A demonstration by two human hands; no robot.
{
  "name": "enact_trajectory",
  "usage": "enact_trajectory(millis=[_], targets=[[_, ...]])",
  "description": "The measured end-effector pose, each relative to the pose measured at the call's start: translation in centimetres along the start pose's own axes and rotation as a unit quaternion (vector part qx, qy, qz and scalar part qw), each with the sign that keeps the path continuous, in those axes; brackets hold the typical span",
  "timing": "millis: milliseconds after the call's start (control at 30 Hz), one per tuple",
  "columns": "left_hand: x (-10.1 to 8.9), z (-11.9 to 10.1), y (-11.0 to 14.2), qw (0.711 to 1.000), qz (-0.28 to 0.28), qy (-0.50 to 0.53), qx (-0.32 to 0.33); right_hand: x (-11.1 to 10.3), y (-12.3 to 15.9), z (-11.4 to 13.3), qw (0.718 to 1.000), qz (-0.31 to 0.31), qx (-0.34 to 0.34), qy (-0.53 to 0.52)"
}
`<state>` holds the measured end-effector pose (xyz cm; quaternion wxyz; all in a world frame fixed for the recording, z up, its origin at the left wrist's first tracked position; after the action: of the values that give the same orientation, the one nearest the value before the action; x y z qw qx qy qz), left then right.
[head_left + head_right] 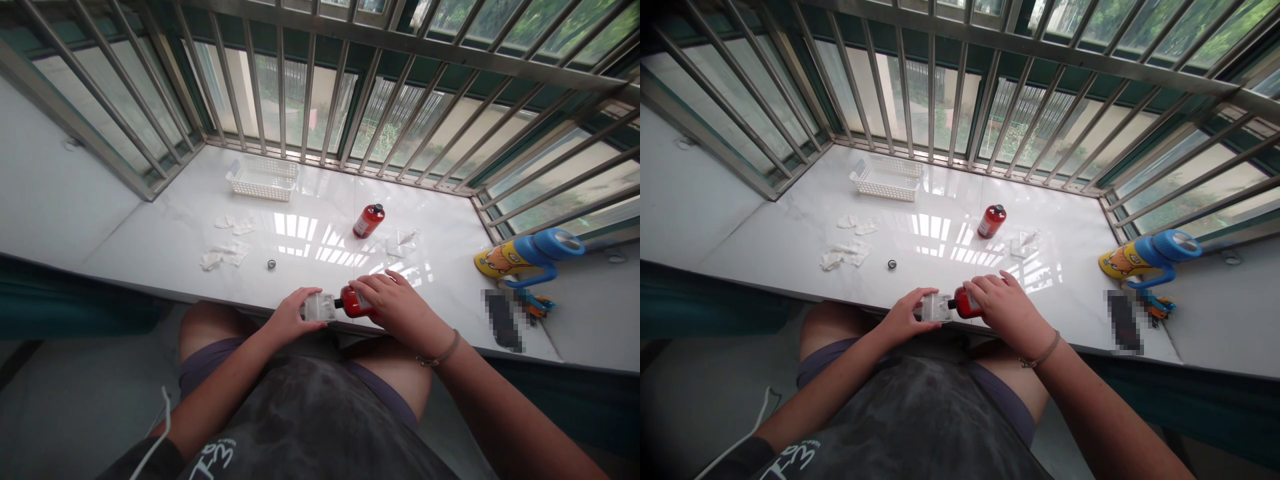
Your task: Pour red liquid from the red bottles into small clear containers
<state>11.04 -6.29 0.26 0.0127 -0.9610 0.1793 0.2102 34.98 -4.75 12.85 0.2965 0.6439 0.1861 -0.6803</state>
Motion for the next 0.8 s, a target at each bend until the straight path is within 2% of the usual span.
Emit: enact_trajectory(millis=[800], targets=[[0.07,0.06,-0.16,1.0,0.0,-0.011,0.016,-0.57,-0.39,0.21,1.0,0.008,-0.003,0.006]])
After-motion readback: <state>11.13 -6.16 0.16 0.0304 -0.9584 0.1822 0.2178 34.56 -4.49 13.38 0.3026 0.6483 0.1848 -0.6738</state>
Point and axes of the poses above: each hand's wrist, its own y-axis away from the middle knuckle, its own x-axis out of the palm, z = x × y, the point moved 4 cm from there along -y, towards the middle knuckle, and after that the axes turned 6 degrees about -y, right-handed, at the moved point
